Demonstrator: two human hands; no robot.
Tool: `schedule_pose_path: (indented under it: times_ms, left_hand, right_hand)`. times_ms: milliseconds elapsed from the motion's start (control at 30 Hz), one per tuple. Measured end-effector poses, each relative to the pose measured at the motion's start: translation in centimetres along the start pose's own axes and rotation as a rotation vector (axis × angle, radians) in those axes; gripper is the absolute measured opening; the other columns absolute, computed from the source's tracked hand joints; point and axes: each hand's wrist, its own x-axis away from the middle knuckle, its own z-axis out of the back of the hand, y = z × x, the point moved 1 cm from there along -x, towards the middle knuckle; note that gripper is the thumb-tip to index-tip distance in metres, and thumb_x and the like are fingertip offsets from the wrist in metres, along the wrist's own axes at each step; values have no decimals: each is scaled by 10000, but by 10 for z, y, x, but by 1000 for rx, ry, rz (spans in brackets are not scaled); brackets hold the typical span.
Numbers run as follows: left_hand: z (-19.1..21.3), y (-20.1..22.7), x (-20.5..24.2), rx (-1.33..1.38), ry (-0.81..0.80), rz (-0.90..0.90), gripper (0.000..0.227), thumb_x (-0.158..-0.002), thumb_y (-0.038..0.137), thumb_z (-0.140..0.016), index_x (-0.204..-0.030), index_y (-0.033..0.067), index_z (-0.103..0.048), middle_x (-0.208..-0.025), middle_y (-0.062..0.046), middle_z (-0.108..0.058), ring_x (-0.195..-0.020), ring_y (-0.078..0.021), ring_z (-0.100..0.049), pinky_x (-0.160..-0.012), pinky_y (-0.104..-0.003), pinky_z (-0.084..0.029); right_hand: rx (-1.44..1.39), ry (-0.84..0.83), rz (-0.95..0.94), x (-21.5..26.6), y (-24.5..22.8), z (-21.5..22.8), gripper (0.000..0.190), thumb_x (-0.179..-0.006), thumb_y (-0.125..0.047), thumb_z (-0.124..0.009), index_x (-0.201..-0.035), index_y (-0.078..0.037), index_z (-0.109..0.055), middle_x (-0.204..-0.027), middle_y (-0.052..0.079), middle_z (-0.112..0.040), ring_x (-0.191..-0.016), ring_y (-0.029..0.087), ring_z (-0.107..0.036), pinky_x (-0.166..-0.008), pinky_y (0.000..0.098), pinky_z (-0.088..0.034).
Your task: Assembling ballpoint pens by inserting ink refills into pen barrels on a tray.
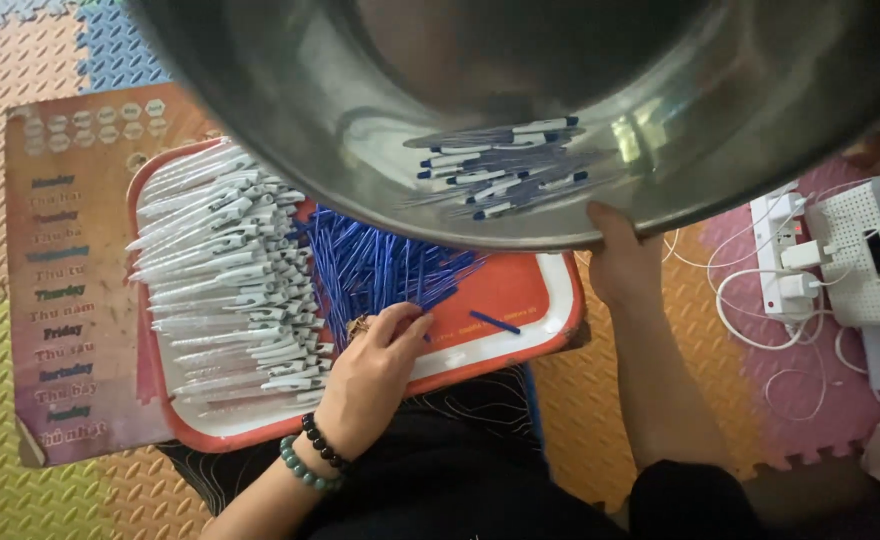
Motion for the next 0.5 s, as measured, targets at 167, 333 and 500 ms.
schedule_pose_path:
  times_ms: [167, 333, 500]
  left_hand:
    - [-4, 0, 2, -17, -24, 23, 449, -948, 22, -712, -1393, 71, -753, -1417, -76, -660, -938, -222, -702, -815, -336, -614]
    - [-8, -2, 1, -19, -4, 42, 438, -947, 25, -706, -1378, 81, -756, -1387, -47, -656, -946, -234, -684, -825, -353, -596]
    - [-21, -12, 5, -275, 130, -75, 320, -1065, 131, -673, -1351, 237, -771, -1308, -74, -691, -838, -330, -823, -748, -389, -668]
  right_hand:
    - [222, 75, 26, 8, -13, -32, 569, -960, -113, -705, -1497, 4, -561, -1411, 156, -679, -1267, 240, -661, -1097, 341, -553]
    - [320, 37, 129, -3, -9, -40, 451, -984, -144, -720, -1402, -5, -625, -1327, 108, -709, -1202, 195, -661, -1078, 310, -536]
    - [418, 46, 261, -25, 5, -26, 551, -989, -164, -916, -1466, -234, -649, -1369, 26, -667, -1307, 177, -667, -1141, 504, -612]
